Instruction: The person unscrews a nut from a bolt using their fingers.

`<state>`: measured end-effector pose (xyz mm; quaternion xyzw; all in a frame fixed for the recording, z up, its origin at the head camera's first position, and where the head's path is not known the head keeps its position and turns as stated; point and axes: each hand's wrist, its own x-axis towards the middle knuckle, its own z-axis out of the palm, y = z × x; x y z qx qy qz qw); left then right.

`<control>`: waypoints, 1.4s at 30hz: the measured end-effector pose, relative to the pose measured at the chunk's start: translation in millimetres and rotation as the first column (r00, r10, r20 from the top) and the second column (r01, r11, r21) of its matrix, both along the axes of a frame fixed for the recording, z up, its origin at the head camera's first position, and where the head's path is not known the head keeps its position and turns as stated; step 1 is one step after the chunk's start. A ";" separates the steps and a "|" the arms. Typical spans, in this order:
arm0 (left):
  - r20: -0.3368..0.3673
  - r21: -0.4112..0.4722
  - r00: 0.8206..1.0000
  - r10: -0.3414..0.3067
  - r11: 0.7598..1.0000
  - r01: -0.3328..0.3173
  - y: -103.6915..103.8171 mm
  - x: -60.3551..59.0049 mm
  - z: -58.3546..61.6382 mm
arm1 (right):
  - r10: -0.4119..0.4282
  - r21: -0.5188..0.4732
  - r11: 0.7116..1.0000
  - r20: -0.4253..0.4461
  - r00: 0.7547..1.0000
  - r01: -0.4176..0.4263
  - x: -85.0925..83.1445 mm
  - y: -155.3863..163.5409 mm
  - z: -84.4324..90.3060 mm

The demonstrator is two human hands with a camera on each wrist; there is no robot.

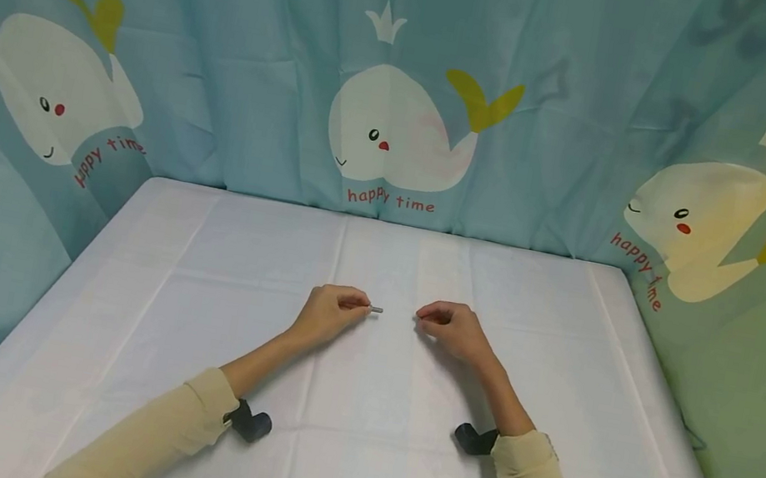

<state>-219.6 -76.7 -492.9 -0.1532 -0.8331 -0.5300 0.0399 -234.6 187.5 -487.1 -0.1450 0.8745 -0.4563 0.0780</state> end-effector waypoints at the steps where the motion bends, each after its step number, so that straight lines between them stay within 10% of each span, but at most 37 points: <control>1: -0.003 -0.009 1.000 -0.002 1.000 0.002 -0.5 0.4 -0.8 | 0.003 0.016 1.000 -0.008 1.000 -0.003 0.2 -0.8 -0.5; 42: -0.073 -0.178 0.997 -0.034 0.984 0.021 -3.8 -0.5 -6.3 | 0.057 0.166 0.985 -0.104 0.993 -0.039 0.3 -15.9 3.2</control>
